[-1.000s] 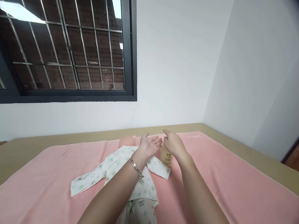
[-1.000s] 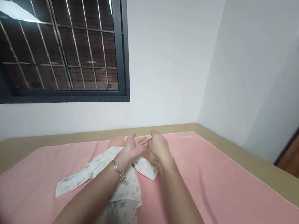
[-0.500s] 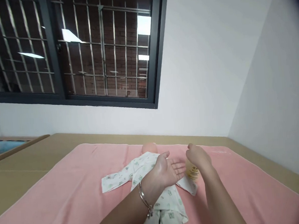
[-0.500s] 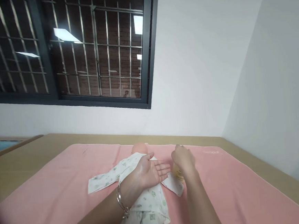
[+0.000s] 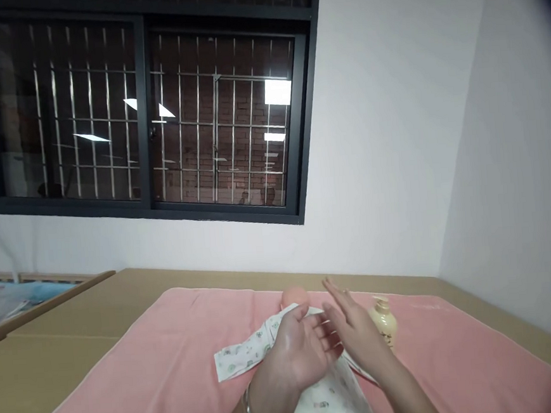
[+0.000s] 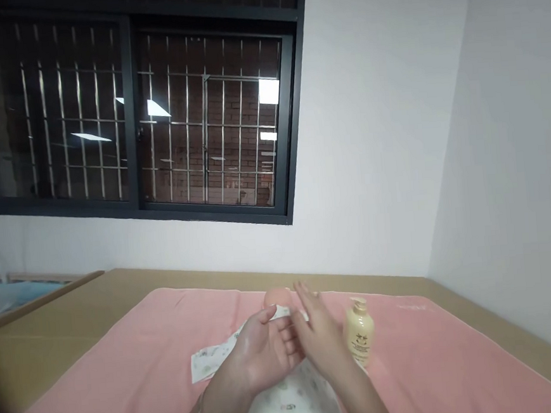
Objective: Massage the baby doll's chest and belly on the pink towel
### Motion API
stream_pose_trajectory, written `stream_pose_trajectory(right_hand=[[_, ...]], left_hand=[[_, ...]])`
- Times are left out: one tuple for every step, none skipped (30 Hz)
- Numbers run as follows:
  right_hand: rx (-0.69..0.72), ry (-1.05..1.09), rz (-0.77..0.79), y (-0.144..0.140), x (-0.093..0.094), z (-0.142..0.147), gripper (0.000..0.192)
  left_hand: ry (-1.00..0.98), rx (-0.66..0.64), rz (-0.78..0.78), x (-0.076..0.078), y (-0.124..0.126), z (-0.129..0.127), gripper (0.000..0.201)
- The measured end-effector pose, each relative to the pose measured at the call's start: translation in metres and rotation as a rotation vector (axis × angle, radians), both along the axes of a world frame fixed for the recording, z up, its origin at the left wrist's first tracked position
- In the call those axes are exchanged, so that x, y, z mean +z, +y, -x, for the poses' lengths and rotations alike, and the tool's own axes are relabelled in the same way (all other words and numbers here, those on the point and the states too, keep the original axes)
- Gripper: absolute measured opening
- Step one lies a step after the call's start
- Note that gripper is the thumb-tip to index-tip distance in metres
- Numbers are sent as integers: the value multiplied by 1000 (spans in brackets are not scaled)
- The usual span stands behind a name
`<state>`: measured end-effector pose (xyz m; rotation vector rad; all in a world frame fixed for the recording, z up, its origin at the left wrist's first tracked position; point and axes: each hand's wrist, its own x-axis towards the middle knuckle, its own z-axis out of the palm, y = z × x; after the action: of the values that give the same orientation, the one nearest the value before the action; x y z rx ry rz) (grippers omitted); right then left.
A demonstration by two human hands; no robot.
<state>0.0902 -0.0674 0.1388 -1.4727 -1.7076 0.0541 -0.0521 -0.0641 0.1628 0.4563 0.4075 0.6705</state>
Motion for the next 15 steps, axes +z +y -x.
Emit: stream_pose_trajectory(right_hand=[[41,-51,-56,-8,-1,13,56],[70,-111,-122,-17,-3,24,58],[86,-178,-181,-25,-6,33,59],[95,-239,-241,-33,-8,39,60],[105,-294,-296,-40,-12,46,62],[118,-349,-346,-46,-15,52,65],[133,-399,-391,-50,-19,60,68],[150,-446,-425,-52,-23,71,71],[141,-476,-451,-50,-27,83,73],[108,-473,-458,-44,-30,98,70],[27,-433,-449,-36,-33,112,65],[-184,-281,-430,-26,-35,125,57],[-282,-208,-426,-18,-36,135,55],[-359,-132,-441,-11,-37,141,55],[-447,-12,-487,-9,-39,142,55]], left_hand=[[-39,-3,-31,5,-5,3,52],[-83,-21,-70,10,-11,6,51],[-122,-40,-112,15,-17,11,52],[-152,-58,-154,19,-24,16,53],[-164,-64,-190,22,-30,22,55],[-161,-58,-218,24,-36,27,57],[-150,-42,-238,25,-40,33,59],[-140,-20,-257,24,-42,37,61],[-138,-8,-276,24,-43,40,63],[-150,-11,-300,22,-41,42,64],[-175,-30,-326,19,-39,41,66],[-199,-71,-347,16,-37,38,67],[-216,-112,-358,12,-35,33,69],[-212,-138,-360,7,-34,26,71],[-184,-159,-354,2,-35,20,71]])
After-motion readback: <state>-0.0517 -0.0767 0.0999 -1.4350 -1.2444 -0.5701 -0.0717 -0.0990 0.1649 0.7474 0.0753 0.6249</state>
